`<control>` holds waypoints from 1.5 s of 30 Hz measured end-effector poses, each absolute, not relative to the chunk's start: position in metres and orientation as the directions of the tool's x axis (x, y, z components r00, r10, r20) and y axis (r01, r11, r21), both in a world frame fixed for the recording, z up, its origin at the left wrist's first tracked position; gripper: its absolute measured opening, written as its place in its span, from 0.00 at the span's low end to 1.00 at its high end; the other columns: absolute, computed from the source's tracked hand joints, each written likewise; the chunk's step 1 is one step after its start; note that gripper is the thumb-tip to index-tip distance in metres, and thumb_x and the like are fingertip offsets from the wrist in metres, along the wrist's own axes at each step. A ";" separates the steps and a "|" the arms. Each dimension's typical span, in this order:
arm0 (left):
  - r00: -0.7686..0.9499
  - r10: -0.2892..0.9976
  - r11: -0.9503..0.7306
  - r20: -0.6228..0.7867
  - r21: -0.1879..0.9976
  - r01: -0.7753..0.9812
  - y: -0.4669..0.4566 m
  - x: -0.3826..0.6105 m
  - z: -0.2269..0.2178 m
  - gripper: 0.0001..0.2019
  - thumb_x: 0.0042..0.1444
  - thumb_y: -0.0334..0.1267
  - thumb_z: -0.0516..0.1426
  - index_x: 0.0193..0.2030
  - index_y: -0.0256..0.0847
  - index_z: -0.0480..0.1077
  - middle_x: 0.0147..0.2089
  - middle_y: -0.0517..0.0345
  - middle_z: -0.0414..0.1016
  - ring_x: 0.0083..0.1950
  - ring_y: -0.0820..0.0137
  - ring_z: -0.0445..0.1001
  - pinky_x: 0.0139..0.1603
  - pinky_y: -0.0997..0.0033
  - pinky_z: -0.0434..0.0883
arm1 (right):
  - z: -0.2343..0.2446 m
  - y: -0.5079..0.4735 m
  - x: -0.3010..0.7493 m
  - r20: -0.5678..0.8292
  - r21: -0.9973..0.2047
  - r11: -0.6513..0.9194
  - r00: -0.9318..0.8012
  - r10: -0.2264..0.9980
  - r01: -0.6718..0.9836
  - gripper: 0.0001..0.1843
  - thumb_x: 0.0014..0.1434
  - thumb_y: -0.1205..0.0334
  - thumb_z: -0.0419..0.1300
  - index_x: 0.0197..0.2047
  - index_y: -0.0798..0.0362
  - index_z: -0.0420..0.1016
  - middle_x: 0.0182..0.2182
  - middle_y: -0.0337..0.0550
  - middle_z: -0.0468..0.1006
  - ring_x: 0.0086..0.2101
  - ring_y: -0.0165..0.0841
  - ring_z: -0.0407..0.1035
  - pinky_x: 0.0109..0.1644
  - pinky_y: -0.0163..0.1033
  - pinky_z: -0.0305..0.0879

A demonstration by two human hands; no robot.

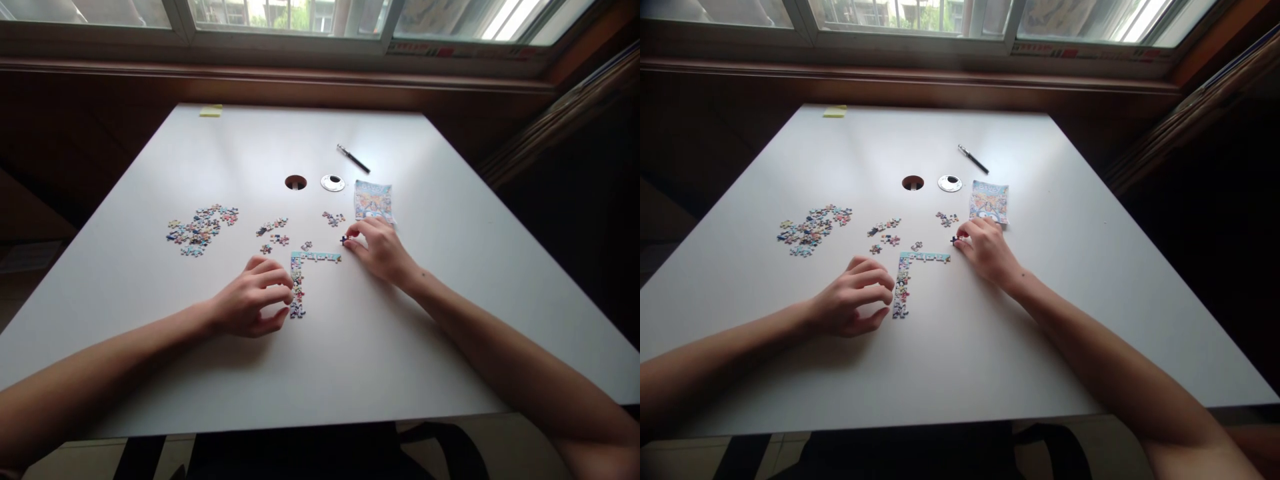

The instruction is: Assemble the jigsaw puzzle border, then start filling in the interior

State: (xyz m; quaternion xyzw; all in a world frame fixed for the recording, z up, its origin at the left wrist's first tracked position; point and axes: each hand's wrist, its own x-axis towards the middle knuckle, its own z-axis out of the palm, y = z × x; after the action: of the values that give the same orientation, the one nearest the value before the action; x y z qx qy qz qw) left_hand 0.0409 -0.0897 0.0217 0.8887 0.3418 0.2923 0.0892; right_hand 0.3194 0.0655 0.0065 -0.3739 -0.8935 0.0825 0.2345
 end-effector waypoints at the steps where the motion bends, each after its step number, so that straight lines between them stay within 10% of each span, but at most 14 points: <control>1: 0.607 0.653 -0.757 0.454 0.351 0.551 -0.090 0.041 0.021 0.05 0.55 0.32 0.59 0.38 0.44 0.69 0.41 0.57 0.77 0.45 0.65 0.71 0.52 0.59 0.62 | 0.007 0.064 0.319 0.378 -0.349 0.705 -0.596 0.709 0.618 0.04 0.62 0.63 0.61 0.36 0.53 0.75 0.35 0.46 0.77 0.39 0.41 0.68 0.48 0.46 0.63; 13: 0.604 0.717 -0.697 0.348 0.334 0.635 -0.088 0.043 0.016 0.17 0.56 0.42 0.60 0.51 0.43 0.70 0.62 0.45 0.71 0.64 0.56 0.68 0.66 0.52 0.64 | 0.011 0.016 0.298 0.388 -0.730 0.604 -0.532 0.752 0.321 0.05 0.60 0.62 0.65 0.39 0.52 0.82 0.31 0.40 0.82 0.28 0.29 0.71 0.32 0.36 0.65; 22: 0.535 0.814 -0.580 0.224 0.310 0.753 -0.087 0.044 0.017 0.26 0.54 0.52 0.60 0.55 0.39 0.66 0.70 0.38 0.62 0.73 0.50 0.58 0.76 0.41 0.43 | 0.011 0.016 0.299 0.418 -0.726 0.637 -0.571 0.707 0.257 0.06 0.61 0.65 0.64 0.40 0.51 0.83 0.33 0.42 0.84 0.28 0.28 0.72 0.31 0.36 0.65; 45: 0.497 0.848 -0.530 0.183 0.316 0.787 -0.081 0.046 0.013 0.25 0.59 0.55 0.57 0.58 0.43 0.66 0.72 0.46 0.61 0.74 0.53 0.56 0.77 0.42 0.38 | 0.004 0.009 0.299 0.447 -0.601 0.796 -0.793 0.414 0.076 0.08 0.65 0.71 0.58 0.43 0.53 0.78 0.38 0.47 0.79 0.38 0.33 0.73 0.42 0.39 0.73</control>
State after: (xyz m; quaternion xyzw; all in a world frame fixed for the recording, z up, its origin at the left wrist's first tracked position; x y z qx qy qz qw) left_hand 0.0456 -0.0808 0.0129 0.8600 0.4753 0.1592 0.0958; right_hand 0.2995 0.0090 0.0039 -0.1358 -0.9016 0.2893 0.2914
